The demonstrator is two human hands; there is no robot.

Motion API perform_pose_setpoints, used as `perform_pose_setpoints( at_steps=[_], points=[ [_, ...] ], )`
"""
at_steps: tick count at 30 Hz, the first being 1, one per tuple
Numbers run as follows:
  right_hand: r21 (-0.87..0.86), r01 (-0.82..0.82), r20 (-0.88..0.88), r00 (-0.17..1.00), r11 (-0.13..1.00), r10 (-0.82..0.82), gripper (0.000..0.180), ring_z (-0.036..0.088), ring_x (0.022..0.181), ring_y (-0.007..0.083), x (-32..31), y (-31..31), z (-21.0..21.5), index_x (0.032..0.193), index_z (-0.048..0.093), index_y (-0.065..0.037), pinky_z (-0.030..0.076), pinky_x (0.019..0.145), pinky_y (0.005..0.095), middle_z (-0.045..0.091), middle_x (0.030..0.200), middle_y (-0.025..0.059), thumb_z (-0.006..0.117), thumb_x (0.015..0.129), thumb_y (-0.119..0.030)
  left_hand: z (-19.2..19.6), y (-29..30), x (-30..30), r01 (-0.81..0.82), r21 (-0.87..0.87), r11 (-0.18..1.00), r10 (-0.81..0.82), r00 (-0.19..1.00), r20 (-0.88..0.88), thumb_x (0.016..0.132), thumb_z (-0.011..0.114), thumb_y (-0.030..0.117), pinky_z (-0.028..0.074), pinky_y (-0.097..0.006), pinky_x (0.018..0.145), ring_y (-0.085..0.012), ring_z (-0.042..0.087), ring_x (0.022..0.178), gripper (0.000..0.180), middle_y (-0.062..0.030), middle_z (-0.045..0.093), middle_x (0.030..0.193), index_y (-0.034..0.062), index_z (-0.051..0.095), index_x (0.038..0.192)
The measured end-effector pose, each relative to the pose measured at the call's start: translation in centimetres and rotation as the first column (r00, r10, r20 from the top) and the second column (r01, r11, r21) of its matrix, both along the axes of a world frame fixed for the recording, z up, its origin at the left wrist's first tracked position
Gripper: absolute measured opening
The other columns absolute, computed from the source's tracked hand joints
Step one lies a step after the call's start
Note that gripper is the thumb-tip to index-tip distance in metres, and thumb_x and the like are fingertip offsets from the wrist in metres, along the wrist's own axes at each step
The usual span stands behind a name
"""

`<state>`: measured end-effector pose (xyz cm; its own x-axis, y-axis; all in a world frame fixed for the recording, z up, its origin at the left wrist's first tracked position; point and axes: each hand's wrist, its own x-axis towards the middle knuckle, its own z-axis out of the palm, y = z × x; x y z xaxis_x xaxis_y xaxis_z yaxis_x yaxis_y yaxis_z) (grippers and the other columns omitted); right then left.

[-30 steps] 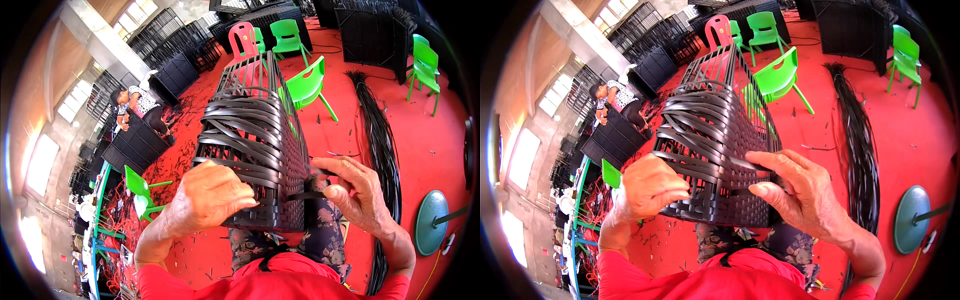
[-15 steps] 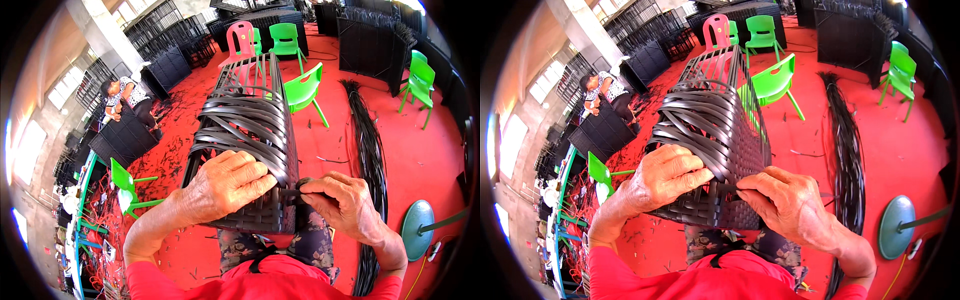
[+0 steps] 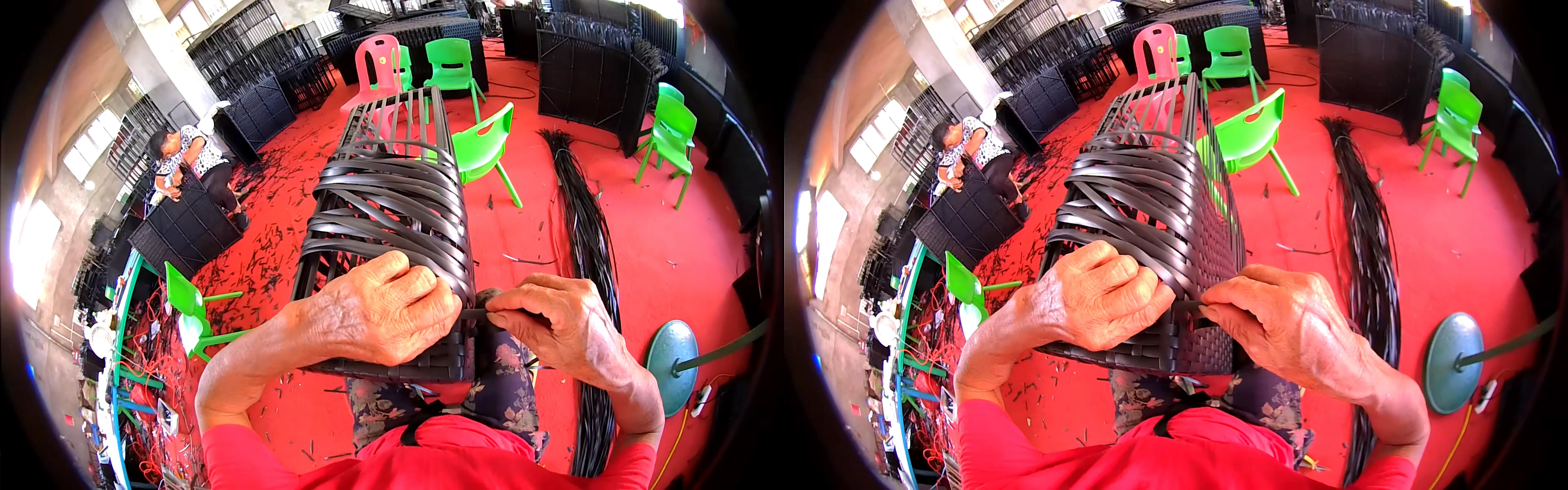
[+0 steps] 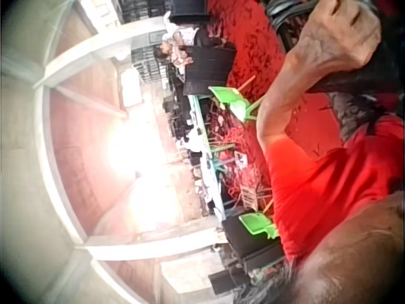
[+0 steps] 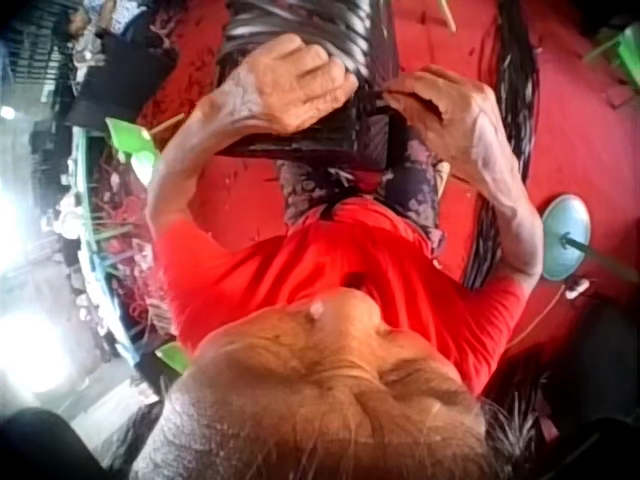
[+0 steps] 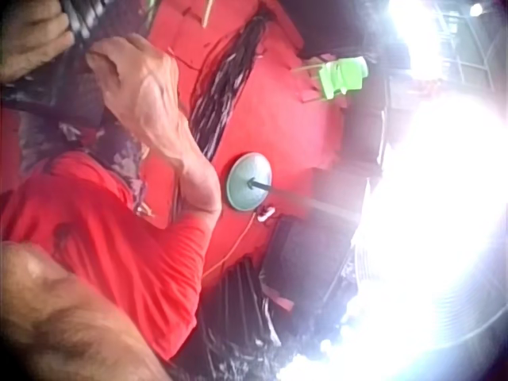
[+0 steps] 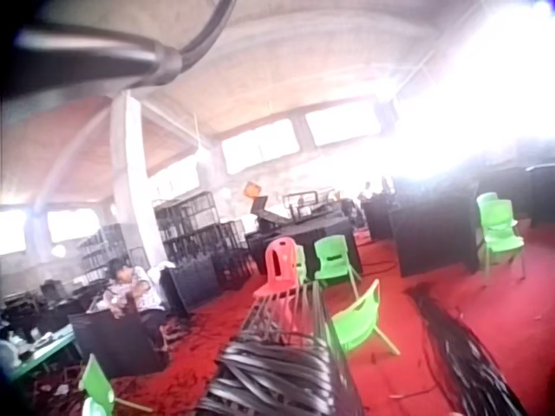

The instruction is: The person weaves black plastic strips through a black plastic chair frame by hand.

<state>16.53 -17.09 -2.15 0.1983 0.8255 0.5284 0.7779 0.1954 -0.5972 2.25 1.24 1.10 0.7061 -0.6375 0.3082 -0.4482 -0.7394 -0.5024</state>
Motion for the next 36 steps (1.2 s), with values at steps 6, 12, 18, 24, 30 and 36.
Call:
perform_pose_setpoints(
  at_steps=[6, 12, 18, 24, 30, 36],
  points=[
    [-0.045, -0.028, -0.026, 0.999, 0.999, 0.027, 0.012, 0.062, 0.061, 0.0250, 0.0, 0.2, -0.2, 0.085, 0.064, -0.003, 0.048, 0.053, 0.0310, 0.063, 0.072, 0.0107, 0.068, 0.077, -0.011, -0.9, 0.6, -0.3, 0.023, -0.029, 0.999, -0.020, 0.995, 0.096, 0.061, 0.063, 0.014, 0.040, -0.027, 0.055, -0.0150, 0.050, 0.071, 0.029, -0.0037, 0.049, 0.080, 0.0004, 0.060, 0.087],
    [-0.036, -0.094, -0.097, 0.991, 0.995, 0.090, 0.013, 0.061, 0.069, 0.0311, -1.3, 1.5, -0.2, 0.086, 0.062, -0.001, 0.048, 0.058, 0.0362, 0.062, 0.075, 0.0140, 0.066, 0.077, -0.009, -0.9, 0.6, -0.5, -0.004, -0.123, 0.992, 0.012, 0.998, 0.065, 0.062, 0.064, 0.013, 0.042, -0.028, 0.055, -0.0160, 0.052, 0.069, 0.030, -0.0044, 0.051, 0.080, 0.0013, 0.061, 0.089],
    [0.068, -0.011, -0.120, 0.993, 0.998, 0.019, 0.017, 0.056, 0.061, 0.0258, -1.6, 1.2, -2.2, 0.084, 0.056, -0.003, 0.045, 0.054, 0.0330, 0.056, 0.072, 0.0098, 0.070, 0.074, -0.007, -1.2, 0.5, -1.1, -0.138, -0.516, 0.846, 0.093, 0.989, -0.111, 0.068, 0.070, 0.010, 0.048, -0.032, 0.056, -0.0202, 0.056, 0.067, 0.023, -0.0063, 0.053, 0.078, 0.0036, 0.062, 0.089],
    [0.058, 0.049, -0.287, 0.957, 0.997, -0.030, 0.017, 0.056, 0.060, 0.0214, -2.6, 1.3, -3.5, 0.084, 0.057, -0.003, 0.045, 0.053, 0.0309, 0.057, 0.074, 0.0085, 0.071, 0.074, -0.005, 0.0, -0.3, -1.9, -0.316, -0.643, 0.698, 0.133, 0.939, -0.317, 0.075, 0.069, 0.014, 0.045, -0.031, 0.057, -0.0210, 0.054, 0.067, 0.017, -0.0059, 0.048, 0.076, 0.0038, 0.064, 0.087],
    [0.245, 0.135, 0.278, 0.939, 0.960, -0.203, 0.018, 0.056, 0.070, 0.0234, -1.5, 1.7, -0.9, 0.080, 0.061, -0.008, 0.042, 0.062, 0.0348, 0.059, 0.077, 0.0055, 0.073, 0.068, -0.012, 0.8, 0.3, -2.9, -0.490, -0.772, 0.406, 0.108, 0.864, -0.492, 0.078, 0.065, 0.010, 0.040, -0.027, 0.057, -0.0123, 0.051, 0.065, 0.009, -0.0028, 0.048, 0.070, 0.0031, 0.060, 0.075],
    [0.098, -0.093, 0.044, 0.995, 0.991, 0.089, 0.017, 0.061, 0.069, 0.0279, -1.5, 2.4, 0.9, 0.096, 0.063, 0.000, 0.049, 0.057, 0.0322, 0.061, 0.081, 0.0118, 0.063, 0.079, -0.002, 1.0, 3.1, -7.7, -0.573, -0.820, 0.020, 0.122, 0.815, -0.566, 0.083, 0.061, 0.013, 0.041, -0.022, 0.061, -0.0066, 0.051, 0.065, 0.013, -0.0001, 0.055, 0.072, 0.0022, 0.061, 0.077]
  ],
)
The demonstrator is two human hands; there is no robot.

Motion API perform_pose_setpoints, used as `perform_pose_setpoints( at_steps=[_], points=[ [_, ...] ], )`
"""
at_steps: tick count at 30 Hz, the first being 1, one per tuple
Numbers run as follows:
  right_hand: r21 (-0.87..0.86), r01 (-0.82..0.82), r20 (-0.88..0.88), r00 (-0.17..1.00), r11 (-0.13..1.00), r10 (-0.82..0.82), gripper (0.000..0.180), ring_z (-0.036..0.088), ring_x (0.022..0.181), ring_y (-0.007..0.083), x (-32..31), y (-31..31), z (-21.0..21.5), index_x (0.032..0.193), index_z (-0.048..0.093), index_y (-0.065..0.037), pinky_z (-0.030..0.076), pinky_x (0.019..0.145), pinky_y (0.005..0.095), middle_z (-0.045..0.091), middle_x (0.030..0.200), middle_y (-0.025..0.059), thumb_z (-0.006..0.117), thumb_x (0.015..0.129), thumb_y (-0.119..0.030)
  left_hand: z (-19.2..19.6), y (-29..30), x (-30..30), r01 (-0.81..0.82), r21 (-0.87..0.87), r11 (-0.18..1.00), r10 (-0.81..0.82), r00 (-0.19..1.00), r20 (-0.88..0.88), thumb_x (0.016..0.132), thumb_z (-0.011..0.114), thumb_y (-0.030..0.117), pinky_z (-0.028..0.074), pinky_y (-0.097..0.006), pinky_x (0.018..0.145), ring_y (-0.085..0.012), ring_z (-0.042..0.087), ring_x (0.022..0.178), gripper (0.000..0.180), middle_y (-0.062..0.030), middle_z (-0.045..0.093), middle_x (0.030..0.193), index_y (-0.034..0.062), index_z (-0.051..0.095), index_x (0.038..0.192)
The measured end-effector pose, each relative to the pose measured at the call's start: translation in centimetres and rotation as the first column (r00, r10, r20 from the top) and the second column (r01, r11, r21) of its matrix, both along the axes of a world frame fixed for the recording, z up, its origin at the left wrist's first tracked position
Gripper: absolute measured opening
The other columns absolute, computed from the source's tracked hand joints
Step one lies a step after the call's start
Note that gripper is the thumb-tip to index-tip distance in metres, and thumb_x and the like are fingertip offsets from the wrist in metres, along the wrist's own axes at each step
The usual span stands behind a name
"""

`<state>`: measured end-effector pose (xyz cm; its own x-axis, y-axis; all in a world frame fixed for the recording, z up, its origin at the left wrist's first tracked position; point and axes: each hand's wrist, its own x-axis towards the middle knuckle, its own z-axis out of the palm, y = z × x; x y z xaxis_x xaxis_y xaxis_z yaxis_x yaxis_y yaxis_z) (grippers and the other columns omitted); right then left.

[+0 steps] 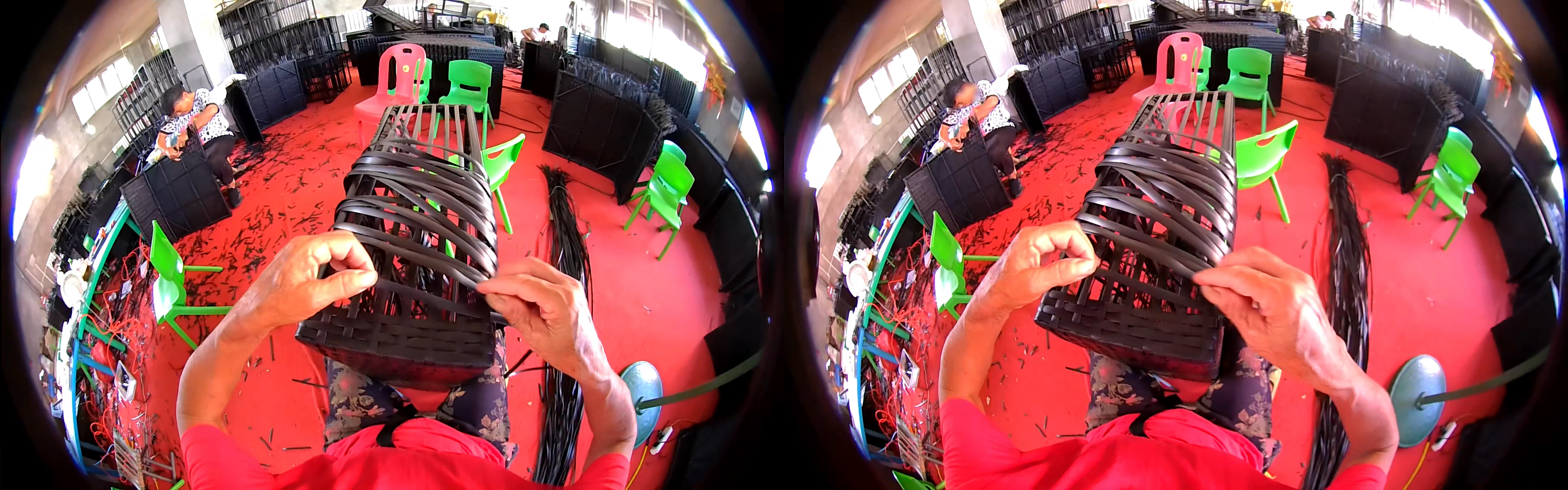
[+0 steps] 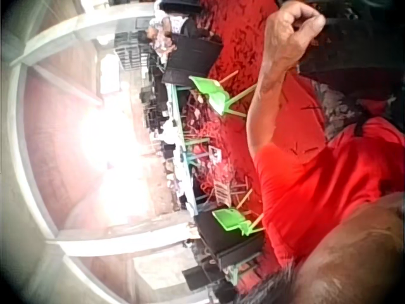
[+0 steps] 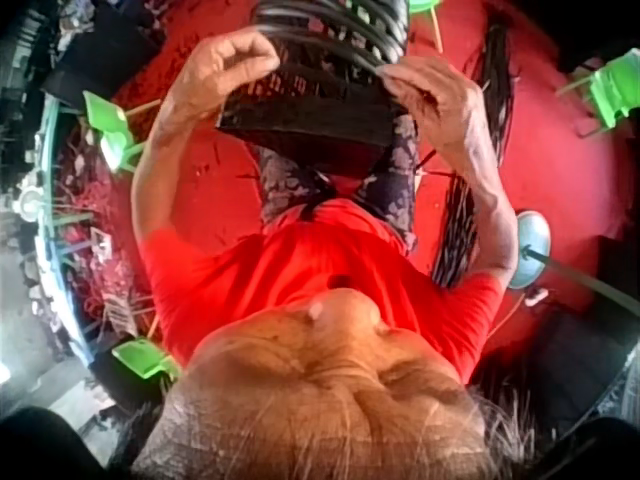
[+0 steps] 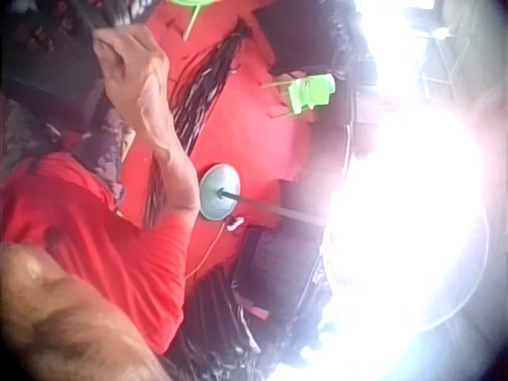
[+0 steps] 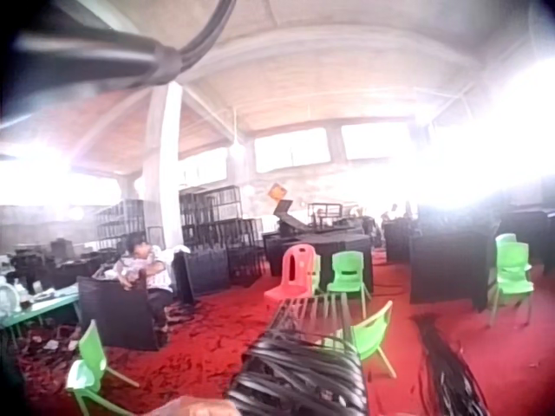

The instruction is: The person weaves black plastic strips through a black plastic chair frame by hand.

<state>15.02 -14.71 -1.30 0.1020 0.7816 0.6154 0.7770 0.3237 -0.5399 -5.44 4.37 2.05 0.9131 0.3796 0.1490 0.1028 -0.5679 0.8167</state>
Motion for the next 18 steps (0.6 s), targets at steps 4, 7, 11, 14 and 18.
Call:
perform_pose_setpoints(
  at_steps=[4, 7, 11, 14, 18],
  points=[
    [-0.046, -0.111, -0.036, 0.993, 0.993, 0.110, 0.018, 0.065, 0.077, 0.0232, -1.8, 1.9, 0.7, 0.098, 0.063, -0.001, 0.050, 0.062, 0.0302, 0.064, 0.090, 0.0158, 0.064, 0.080, -0.006, -0.1, -1.1, -0.5, 0.047, -0.228, 0.972, -0.022, 0.994, 0.111, 0.086, 0.061, 0.016, 0.041, -0.021, 0.063, -0.0041, 0.049, 0.068, 0.015, 0.0014, 0.058, 0.075, 0.0018, 0.060, 0.082],
    [-0.333, -0.212, -0.258, 0.958, 0.919, 0.127, 0.018, 0.064, 0.076, 0.0149, -2.5, 1.7, 2.6, 0.099, 0.062, 0.000, 0.049, 0.063, 0.0274, 0.065, 0.091, 0.0125, 0.063, 0.083, -0.009, -0.1, -1.8, 0.1, 0.057, -0.293, 0.954, -0.017, 0.990, 0.138, 0.084, 0.058, 0.012, 0.042, -0.023, 0.069, -0.0107, 0.054, 0.077, 0.012, -0.0097, 0.061, 0.088, 0.0007, 0.057, 0.078],
    [-0.267, -0.406, -0.718, 0.689, 0.874, 0.101, 0.017, 0.053, 0.073, 0.0026, -1.6, 1.2, 2.4, 0.099, 0.058, -0.002, 0.043, 0.063, 0.0201, 0.058, 0.076, -0.0003, 0.062, 0.084, -0.009, -2.0, -1.4, 0.8, 0.231, 0.000, 0.973, -0.222, 0.939, 0.264, 0.087, 0.060, 0.019, 0.043, -0.025, 0.067, -0.0101, 0.054, 0.074, 0.018, -0.0025, 0.059, 0.081, 0.0011, 0.061, 0.086],
    [-0.352, -0.360, -0.666, 0.745, 0.864, 0.039, 0.017, 0.048, 0.069, 0.0021, -1.0, 0.5, 3.2, 0.100, 0.054, -0.002, 0.040, 0.061, 0.0193, 0.053, 0.072, -0.0030, 0.056, 0.084, -0.007, -1.8, -2.8, 2.0, 0.177, 0.562, 0.808, -0.265, 0.961, 0.078, 0.081, 0.064, 0.015, 0.041, -0.035, 0.084, -0.0254, 0.052, 0.097, 0.013, -0.0088, 0.055, 0.100, 0.0045, 0.064, 0.088],
    [-0.402, -0.345, -0.608, 0.793, 0.848, 0.035, 0.016, 0.043, 0.059, 0.0022, 0.2, 0.0, 2.6, 0.093, 0.052, -0.001, 0.035, 0.053, 0.0213, 0.049, 0.065, -0.0044, 0.052, 0.078, -0.004, -3.4, -3.2, 3.8, 0.148, 0.785, 0.602, -0.252, 0.968, 0.011, 0.083, 0.059, 0.015, 0.032, -0.044, 0.096, -0.0354, 0.038, 0.115, 0.016, -0.0158, 0.045, 0.115, 0.0041, 0.061, 0.094]
  ],
)
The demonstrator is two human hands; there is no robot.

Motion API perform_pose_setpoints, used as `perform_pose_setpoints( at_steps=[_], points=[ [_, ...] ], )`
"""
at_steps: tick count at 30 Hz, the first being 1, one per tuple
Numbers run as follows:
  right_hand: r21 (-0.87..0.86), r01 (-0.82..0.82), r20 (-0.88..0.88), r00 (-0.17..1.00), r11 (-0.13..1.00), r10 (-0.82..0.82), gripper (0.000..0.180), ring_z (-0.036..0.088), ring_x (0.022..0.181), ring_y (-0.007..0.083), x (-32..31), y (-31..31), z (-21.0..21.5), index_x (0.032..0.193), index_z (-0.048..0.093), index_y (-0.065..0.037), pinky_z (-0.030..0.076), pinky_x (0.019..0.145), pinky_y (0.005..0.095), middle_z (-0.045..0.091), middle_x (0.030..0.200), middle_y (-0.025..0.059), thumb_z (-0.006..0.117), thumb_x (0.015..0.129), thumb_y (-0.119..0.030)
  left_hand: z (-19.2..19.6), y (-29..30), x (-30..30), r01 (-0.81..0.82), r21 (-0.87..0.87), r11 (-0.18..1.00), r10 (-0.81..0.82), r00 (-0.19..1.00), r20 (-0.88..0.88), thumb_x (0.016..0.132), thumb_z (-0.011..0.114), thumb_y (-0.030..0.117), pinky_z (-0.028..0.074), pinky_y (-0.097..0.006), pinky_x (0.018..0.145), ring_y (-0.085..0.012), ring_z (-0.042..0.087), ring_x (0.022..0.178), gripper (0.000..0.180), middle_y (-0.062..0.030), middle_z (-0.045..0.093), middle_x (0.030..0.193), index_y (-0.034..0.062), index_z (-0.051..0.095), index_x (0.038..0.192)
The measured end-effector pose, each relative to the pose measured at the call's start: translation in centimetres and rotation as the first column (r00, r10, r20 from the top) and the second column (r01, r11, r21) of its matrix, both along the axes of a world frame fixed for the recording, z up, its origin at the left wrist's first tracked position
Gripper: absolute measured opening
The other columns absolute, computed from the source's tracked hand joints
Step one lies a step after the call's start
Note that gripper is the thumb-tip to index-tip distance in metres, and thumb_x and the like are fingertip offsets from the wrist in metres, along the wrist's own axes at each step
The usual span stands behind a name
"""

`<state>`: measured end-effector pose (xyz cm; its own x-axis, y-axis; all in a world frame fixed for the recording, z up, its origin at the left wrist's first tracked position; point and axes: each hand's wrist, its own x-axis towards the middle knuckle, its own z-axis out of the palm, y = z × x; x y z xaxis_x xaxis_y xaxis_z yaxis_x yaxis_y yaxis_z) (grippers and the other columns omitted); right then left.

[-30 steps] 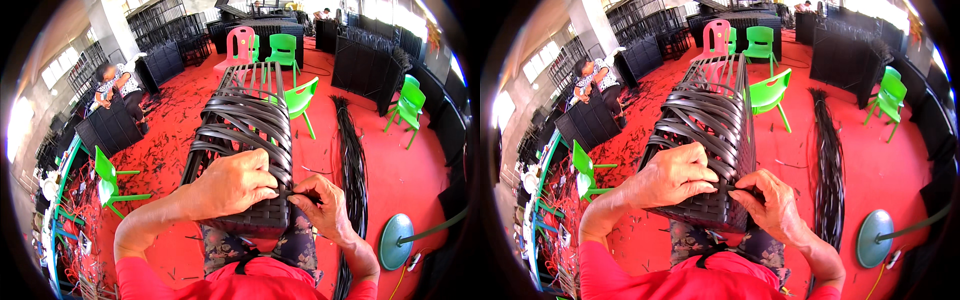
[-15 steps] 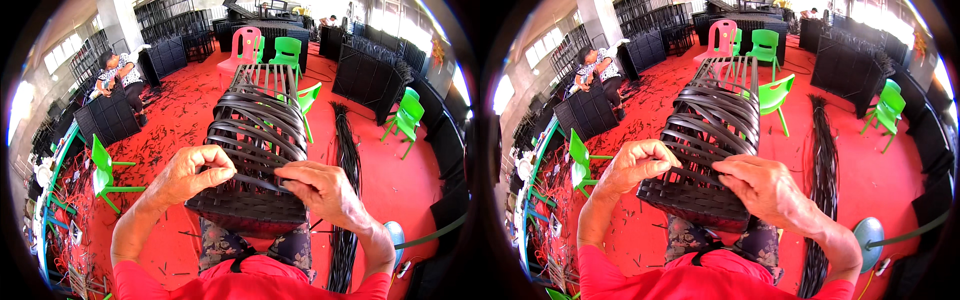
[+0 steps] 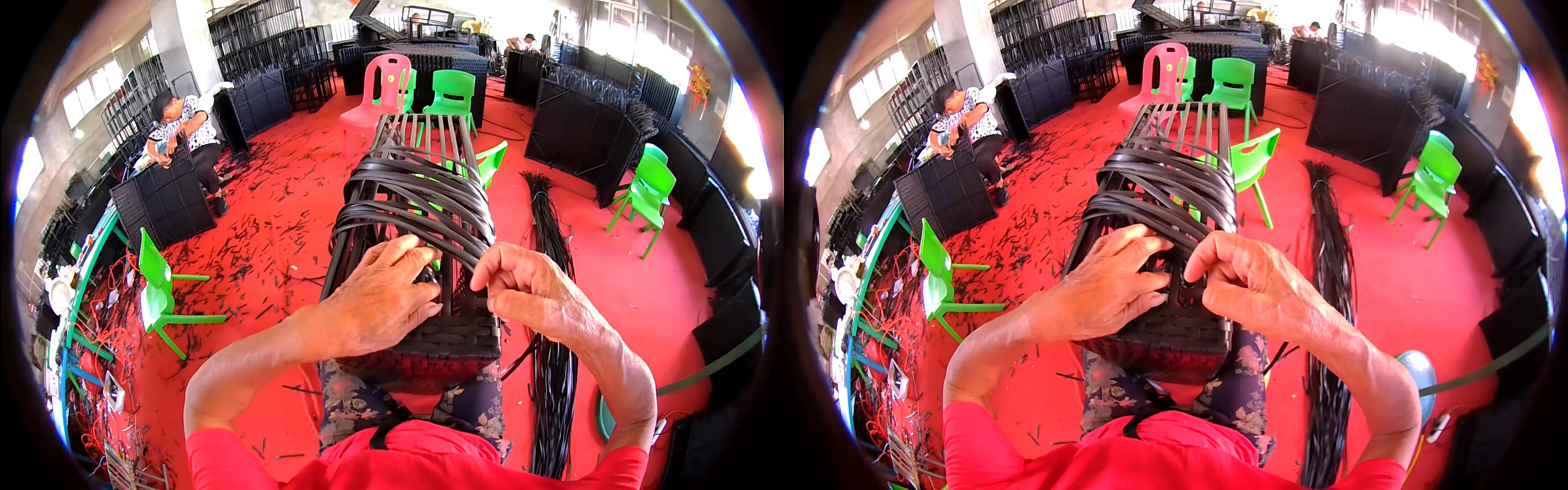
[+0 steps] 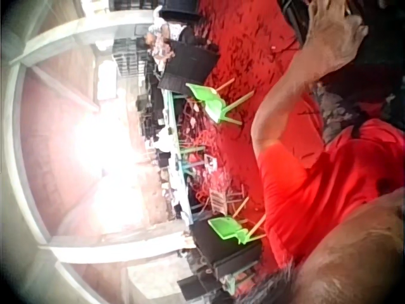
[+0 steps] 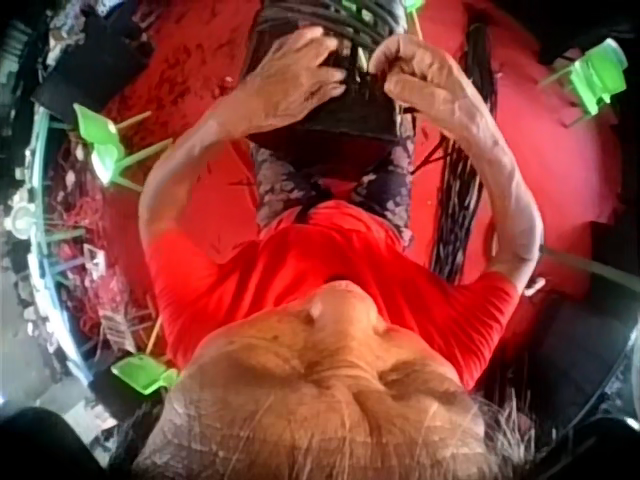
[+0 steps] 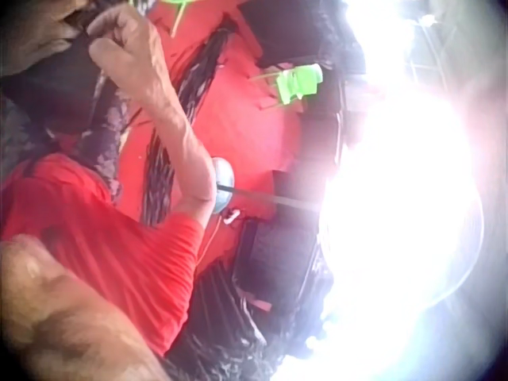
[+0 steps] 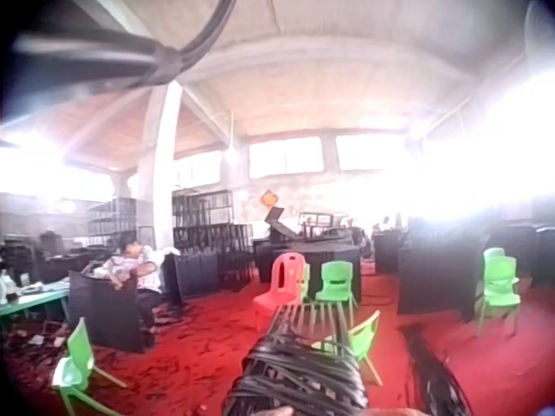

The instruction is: The person weaves black plastic strips through a black plastic chair frame by hand.

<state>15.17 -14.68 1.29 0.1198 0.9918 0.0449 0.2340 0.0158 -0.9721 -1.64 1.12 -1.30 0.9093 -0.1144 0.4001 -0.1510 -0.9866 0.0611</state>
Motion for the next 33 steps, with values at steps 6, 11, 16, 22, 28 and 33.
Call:
perform_pose_setpoints(
  at_steps=[6, 11, 16, 22, 28, 33],
  points=[
    [-0.069, 0.048, 0.203, 0.979, 0.996, -0.033, 0.011, 0.042, 0.053, 0.0036, -0.4, 0.6, 0.9, 0.084, 0.050, -0.002, 0.033, 0.049, 0.0239, 0.047, 0.057, -0.0024, 0.053, 0.074, -0.004, -0.8, 1.4, 1.3, 0.062, -0.108, 0.992, -0.078, 0.985, -0.155, 0.083, 0.053, 0.015, 0.025, -0.052, 0.098, -0.0411, 0.033, 0.117, 0.020, -0.0210, 0.038, 0.121, 0.0013, 0.058, 0.097],
    [-0.068, 0.087, 0.382, 0.922, 0.994, -0.055, 0.012, 0.047, 0.054, 0.0051, -1.0, 1.3, 0.9, 0.083, 0.050, -0.002, 0.039, 0.051, 0.0259, 0.050, 0.055, 0.0002, 0.056, 0.073, -0.005, 0.0, 1.7, 2.0, 0.095, -0.440, 0.893, -0.210, 0.952, -0.221, 0.077, 0.059, 0.021, 0.030, -0.049, 0.091, -0.0326, 0.043, 0.111, 0.023, -0.0172, 0.051, 0.107, 0.0009, 0.065, 0.087],
    [-0.019, 0.097, 0.349, 0.933, 0.995, -0.085, 0.013, 0.058, 0.059, 0.0133, -0.4, -0.2, -0.3, 0.090, 0.055, -0.001, 0.043, 0.052, 0.0267, 0.062, 0.074, 0.0106, 0.061, 0.085, -0.011, -0.7, 2.0, 2.3, 0.125, -0.587, 0.800, -0.174, 0.984, -0.027, 0.077, 0.061, 0.019, 0.043, -0.036, 0.073, -0.0276, 0.058, 0.079, 0.019, -0.0139, 0.061, 0.084, -0.0001, 0.065, 0.077],
    [0.317, 0.027, 0.687, 0.682, 0.948, -0.250, 0.020, 0.062, 0.075, 0.0345, -2.4, -0.2, -0.9, 0.104, 0.056, 0.002, 0.049, 0.061, 0.0367, 0.062, 0.086, 0.0179, 0.053, 0.087, -0.008, 0.8, 2.4, -1.4, 0.032, -0.653, 0.757, 0.055, 0.992, 0.112, 0.078, 0.058, 0.015, 0.044, -0.033, 0.072, -0.0223, 0.058, 0.079, 0.016, -0.0105, 0.061, 0.083, 0.0007, 0.056, 0.071],
    [0.281, -0.027, 0.545, 0.827, 0.959, -0.137, 0.020, 0.062, 0.080, 0.0321, -4.6, 2.2, -0.3, 0.103, 0.057, 0.002, 0.050, 0.068, 0.0340, 0.063, 0.090, 0.0182, 0.053, 0.086, -0.007, 0.1, 3.4, -4.0, 0.018, -0.708, 0.706, 0.083, 0.991, 0.109, 0.080, 0.060, 0.012, 0.044, -0.034, 0.078, -0.0217, 0.058, 0.087, 0.014, -0.0103, 0.061, 0.088, 0.0024, 0.055, 0.071],
    [0.030, 0.021, 0.241, 0.970, 0.999, -0.028, 0.012, 0.054, 0.064, 0.0069, -4.4, 4.1, -0.4, 0.094, 0.059, -0.002, 0.044, 0.059, 0.0259, 0.059, 0.068, 0.0024, 0.059, 0.084, -0.007, -0.7, 3.5, -4.2, 0.042, -0.678, 0.734, 0.063, 0.990, 0.129, 0.083, 0.062, 0.020, 0.043, -0.034, 0.083, -0.0234, 0.056, 0.096, 0.016, -0.0121, 0.060, 0.098, 0.0035, 0.064, 0.084]
  ],
)
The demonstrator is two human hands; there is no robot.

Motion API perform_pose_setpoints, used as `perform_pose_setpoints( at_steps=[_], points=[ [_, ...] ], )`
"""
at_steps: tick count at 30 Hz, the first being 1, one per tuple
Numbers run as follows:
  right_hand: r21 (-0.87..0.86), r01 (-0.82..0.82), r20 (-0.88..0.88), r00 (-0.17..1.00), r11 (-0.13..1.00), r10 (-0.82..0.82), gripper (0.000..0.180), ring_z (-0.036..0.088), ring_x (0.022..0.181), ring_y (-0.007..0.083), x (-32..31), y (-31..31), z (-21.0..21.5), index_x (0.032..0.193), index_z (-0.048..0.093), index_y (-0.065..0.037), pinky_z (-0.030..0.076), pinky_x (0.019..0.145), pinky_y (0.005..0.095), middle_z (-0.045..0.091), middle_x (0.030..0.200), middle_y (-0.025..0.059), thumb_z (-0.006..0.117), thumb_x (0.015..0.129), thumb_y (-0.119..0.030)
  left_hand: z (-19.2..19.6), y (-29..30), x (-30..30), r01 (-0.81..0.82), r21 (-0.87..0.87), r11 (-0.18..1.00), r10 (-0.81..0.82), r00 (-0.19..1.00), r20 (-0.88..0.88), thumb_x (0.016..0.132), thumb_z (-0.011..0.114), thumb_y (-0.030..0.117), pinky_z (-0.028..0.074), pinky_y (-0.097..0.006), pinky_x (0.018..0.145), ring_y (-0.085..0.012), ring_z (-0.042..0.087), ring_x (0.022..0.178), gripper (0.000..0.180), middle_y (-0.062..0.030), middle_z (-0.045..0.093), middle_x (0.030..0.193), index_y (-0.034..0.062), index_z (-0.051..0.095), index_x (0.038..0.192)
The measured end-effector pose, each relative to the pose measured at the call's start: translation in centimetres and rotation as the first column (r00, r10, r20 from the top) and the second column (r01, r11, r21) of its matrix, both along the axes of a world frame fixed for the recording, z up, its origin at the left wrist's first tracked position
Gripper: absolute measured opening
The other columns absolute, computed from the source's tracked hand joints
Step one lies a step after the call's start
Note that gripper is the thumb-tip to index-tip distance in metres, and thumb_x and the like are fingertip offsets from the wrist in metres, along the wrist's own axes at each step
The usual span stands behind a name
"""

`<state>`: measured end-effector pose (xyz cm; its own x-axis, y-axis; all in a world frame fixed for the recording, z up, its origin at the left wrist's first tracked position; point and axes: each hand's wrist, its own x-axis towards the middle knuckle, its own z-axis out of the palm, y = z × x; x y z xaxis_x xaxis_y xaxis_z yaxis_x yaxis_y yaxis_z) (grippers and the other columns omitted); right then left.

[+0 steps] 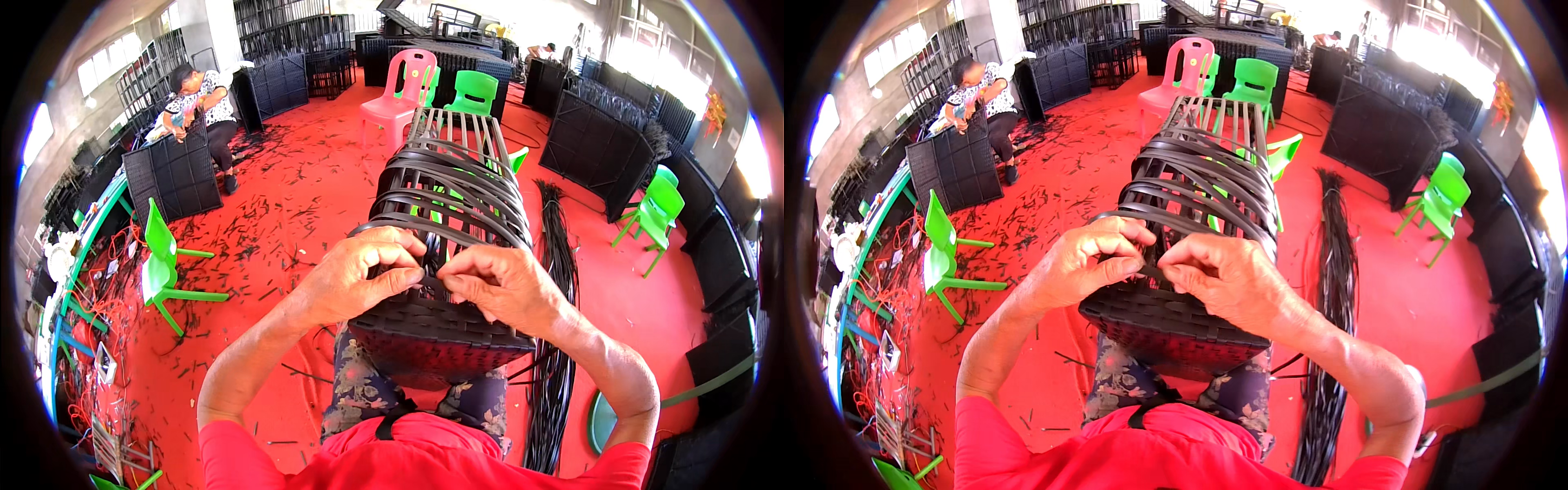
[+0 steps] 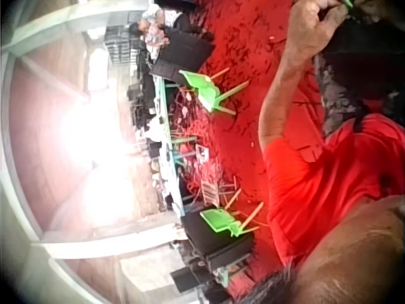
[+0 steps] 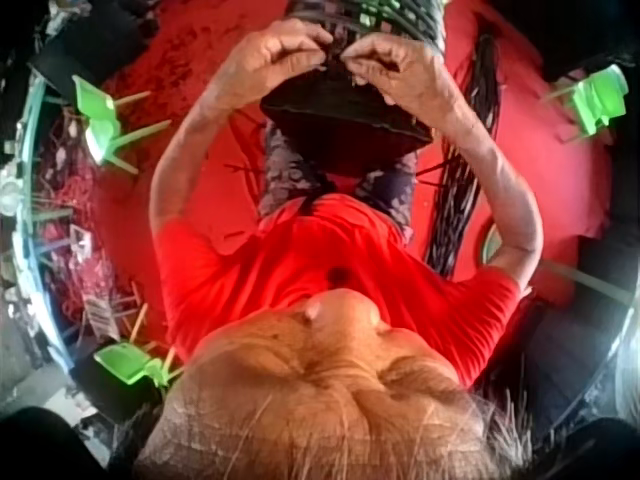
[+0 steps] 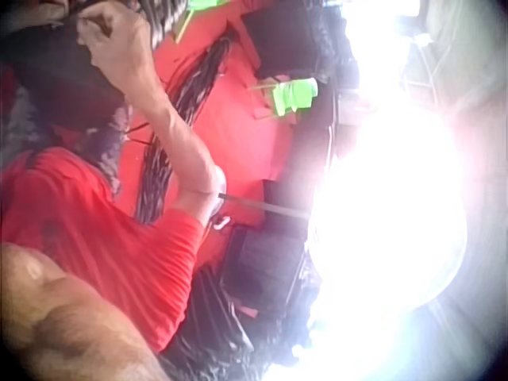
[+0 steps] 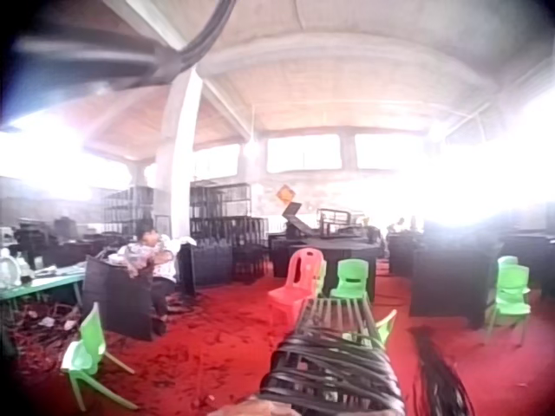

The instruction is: The person weaves black plastic strips through a black plastic chair frame by hand.

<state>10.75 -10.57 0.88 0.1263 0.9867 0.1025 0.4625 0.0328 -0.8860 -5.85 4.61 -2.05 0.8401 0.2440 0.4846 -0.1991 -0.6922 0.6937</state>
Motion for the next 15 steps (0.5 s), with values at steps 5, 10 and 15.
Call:
perform_pose_setpoints(
  at_steps=[5, 10, 15],
  points=[
    [0.113, 0.045, 0.012, 0.999, 0.993, -0.047, 0.018, 0.043, 0.055, 0.0057, 1.2, -0.3, -0.6, 0.086, 0.044, -0.002, 0.039, 0.052, 0.0259, 0.046, 0.059, 0.0005, 0.056, 0.073, 0.001, 0.7, -0.3, 0.4, -0.030, 0.437, 0.899, 0.075, 0.994, -0.085, 0.082, 0.061, 0.021, 0.031, -0.044, 0.099, -0.0317, 0.040, 0.119, 0.019, -0.0160, 0.046, 0.124, 0.0053, 0.067, 0.092],
    [0.207, 0.054, 0.238, 0.966, 0.977, -0.104, 0.017, 0.041, 0.054, 0.0075, 0.7, -0.3, -0.1, 0.080, 0.042, -0.003, 0.038, 0.050, 0.0271, 0.041, 0.057, 0.0026, 0.054, 0.071, 0.003, -0.2, -0.2, 2.5, -0.018, 0.631, 0.776, 0.107, 0.989, -0.102, 0.080, 0.056, 0.015, 0.029, -0.049, 0.100, -0.0385, 0.029, 0.125, 0.017, -0.0177, 0.039, 0.130, 0.0046, 0.067, 0.089],
    [0.202, 0.095, 0.203, 0.970, 0.975, -0.136, 0.017, 0.038, 0.055, 0.0060, 0.5, -0.1, -0.1, 0.078, 0.041, -0.005, 0.035, 0.048, 0.0243, 0.040, 0.061, 0.0001, 0.054, 0.071, 0.005, -1.7, 0.0, 2.6, -0.079, 0.624, 0.778, 0.141, 0.989, -0.052, 0.071, 0.061, 0.017, 0.034, -0.047, 0.095, -0.0357, 0.039, 0.117, 0.012, -0.0176, 0.045, 0.125, 0.0077, 0.063, 0.079]
  ],
)
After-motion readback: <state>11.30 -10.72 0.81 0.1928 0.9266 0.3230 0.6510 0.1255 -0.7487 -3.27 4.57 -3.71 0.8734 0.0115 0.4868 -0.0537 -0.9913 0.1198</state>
